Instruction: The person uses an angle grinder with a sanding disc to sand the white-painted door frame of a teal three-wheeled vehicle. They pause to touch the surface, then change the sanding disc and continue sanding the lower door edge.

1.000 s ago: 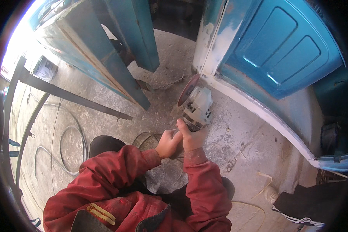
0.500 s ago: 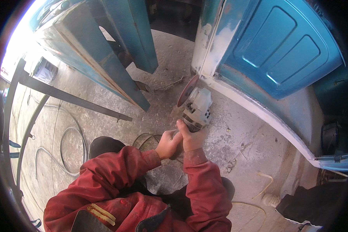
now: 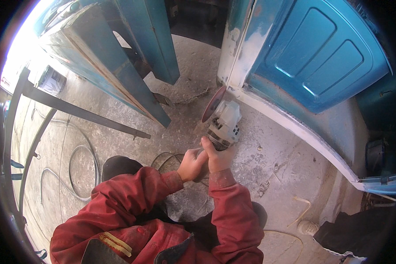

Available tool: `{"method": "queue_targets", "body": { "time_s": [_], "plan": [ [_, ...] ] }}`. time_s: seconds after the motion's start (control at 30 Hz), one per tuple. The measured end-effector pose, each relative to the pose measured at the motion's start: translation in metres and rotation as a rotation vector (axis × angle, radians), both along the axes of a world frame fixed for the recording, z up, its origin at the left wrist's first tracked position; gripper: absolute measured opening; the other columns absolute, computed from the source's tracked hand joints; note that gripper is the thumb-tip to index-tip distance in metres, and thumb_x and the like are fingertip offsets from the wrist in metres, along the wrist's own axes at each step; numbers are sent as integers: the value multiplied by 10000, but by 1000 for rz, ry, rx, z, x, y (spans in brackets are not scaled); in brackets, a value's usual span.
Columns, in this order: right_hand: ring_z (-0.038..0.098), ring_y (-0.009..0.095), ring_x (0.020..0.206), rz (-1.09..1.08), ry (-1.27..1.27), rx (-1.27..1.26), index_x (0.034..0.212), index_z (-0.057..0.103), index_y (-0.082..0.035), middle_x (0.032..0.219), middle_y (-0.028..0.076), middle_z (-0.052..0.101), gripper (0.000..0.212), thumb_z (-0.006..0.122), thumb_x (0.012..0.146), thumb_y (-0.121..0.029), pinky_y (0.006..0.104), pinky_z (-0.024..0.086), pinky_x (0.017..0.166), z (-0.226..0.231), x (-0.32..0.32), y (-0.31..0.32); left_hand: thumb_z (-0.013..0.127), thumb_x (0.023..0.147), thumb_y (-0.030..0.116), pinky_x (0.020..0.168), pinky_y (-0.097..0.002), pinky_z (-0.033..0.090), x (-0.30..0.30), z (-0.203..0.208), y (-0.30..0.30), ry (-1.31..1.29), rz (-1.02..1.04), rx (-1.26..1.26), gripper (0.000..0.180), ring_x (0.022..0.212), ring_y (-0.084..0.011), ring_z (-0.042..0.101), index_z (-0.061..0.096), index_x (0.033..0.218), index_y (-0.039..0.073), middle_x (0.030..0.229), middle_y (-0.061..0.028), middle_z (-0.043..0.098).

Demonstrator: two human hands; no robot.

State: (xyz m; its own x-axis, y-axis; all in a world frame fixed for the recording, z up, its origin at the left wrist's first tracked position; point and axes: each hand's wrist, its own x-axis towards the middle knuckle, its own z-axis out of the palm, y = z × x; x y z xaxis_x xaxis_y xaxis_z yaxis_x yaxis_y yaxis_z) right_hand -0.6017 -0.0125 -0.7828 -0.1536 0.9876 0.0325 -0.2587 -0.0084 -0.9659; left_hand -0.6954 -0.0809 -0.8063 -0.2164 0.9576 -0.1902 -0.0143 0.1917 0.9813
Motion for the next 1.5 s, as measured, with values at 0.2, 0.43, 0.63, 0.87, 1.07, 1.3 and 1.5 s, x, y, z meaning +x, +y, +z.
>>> {"method": "queue_targets", "body": {
  "time_s": [0.2, 0.43, 0.63, 0.87, 1.07, 1.3, 1.5],
  "plan": [
    [657, 186, 681, 10, 12, 2, 947, 642, 9, 820, 74, 665, 176, 729, 805, -49, 316, 533, 629, 0, 0, 1, 604, 920, 443, 658, -380, 500, 0, -3, 0, 3, -8, -1, 544, 693, -175, 639, 657, 864, -96, 698, -170, 654],
    [660, 189, 685, -31, 19, -40, 973, 642, 14, 832, 77, 665, 203, 733, 799, -40, 321, 541, 630, -6, -1, -1, 595, 921, 443, 670, -390, 501, 1, -7, -3, 60, 2, -28, 532, 688, -196, 652, 666, 883, -83, 712, -199, 660],
    [655, 193, 678, 3, -35, -51, 996, 632, 11, 827, 76, 660, 230, 739, 799, -39, 324, 546, 624, -8, 2, -4, 588, 919, 436, 673, -392, 496, 2, -10, -6, 39, 1, -38, 531, 695, -197, 650, 658, 876, -89, 712, -205, 656],
    [659, 196, 681, 4, -21, -61, 991, 631, 9, 830, 80, 659, 231, 741, 797, -49, 323, 547, 627, -1, 2, -5, 565, 934, 391, 663, -375, 489, 2, -2, -5, 27, -2, -10, 490, 691, -174, 619, 642, 866, -88, 708, -177, 648],
    [664, 197, 683, 5, -12, -55, 972, 633, 7, 836, 82, 665, 218, 745, 797, -59, 322, 549, 626, 2, 3, -4, 538, 954, 359, 648, -359, 481, 4, 3, -4, 28, 1, 19, 459, 690, -148, 586, 631, 860, -80, 704, -139, 639],
    [665, 192, 684, 6, 7, -49, 981, 634, 6, 840, 81, 667, 221, 742, 797, -51, 318, 547, 626, 3, 2, -3, 599, 921, 418, 650, -371, 490, 4, 2, -3, 13, 20, 16, 523, 685, -152, 619, 655, 881, -100, 691, -176, 650],
    [660, 188, 693, 10, -22, -36, 994, 638, 10, 843, 75, 665, 225, 736, 803, -57, 317, 539, 632, 5, 3, -3, 600, 922, 429, 644, -362, 484, 4, 5, -2, -3, 23, -18, 538, 680, -146, 602, 650, 867, -104, 690, -152, 648]
  ]
}}
